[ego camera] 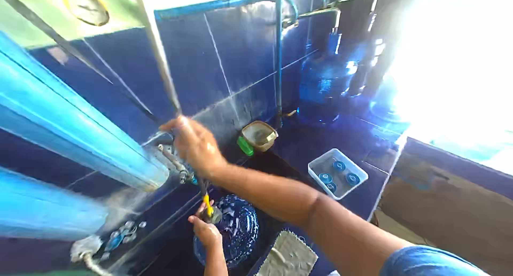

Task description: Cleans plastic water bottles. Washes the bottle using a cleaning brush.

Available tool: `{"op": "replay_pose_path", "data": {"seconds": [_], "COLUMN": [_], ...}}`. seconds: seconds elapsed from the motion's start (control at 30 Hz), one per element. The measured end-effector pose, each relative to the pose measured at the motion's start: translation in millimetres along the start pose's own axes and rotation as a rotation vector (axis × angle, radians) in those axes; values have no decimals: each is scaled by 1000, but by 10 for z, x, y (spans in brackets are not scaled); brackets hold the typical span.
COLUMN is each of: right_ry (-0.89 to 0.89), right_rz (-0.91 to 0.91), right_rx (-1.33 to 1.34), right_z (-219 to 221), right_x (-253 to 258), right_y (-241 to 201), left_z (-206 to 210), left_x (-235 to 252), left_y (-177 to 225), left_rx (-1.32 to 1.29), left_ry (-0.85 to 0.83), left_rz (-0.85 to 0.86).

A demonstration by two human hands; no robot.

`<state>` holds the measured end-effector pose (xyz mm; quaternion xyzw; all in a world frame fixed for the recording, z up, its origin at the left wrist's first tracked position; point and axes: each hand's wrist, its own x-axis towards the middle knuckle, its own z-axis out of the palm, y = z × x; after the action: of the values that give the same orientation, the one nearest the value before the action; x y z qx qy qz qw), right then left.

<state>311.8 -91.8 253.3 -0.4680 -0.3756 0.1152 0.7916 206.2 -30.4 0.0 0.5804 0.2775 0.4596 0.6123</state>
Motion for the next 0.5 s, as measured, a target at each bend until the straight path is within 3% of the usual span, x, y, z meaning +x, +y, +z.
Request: {"op": "replay_pose_path", "data": {"seconds": [0.1, 0.2, 0.27, 0.33, 0.4, 0.5], "right_ry": [52, 59, 56, 25, -121, -414], "right_rz": [15, 62, 159, 359, 538, 407], "right_rx": [-55, -9, 88, 128, 29, -314], "right_z": [232, 198, 154, 114, 27, -44], "right_x": [-286, -639, -884, -1110, -1259, -1316], "right_y": [304, 654, 927, 1184, 1404, 1575], "left_z": [-26, -255, -378, -423, -395, -332], "left_x": [-48, -84, -58, -87, -97, -45], "left_y": [10, -94, -235, -318, -328, -232], "left_rx": [82, 356, 378, 335, 379, 504], "left_ry": [5, -169, -272, -287, -267, -299], "left_rz": [-11, 212, 302, 280, 156, 69]}}
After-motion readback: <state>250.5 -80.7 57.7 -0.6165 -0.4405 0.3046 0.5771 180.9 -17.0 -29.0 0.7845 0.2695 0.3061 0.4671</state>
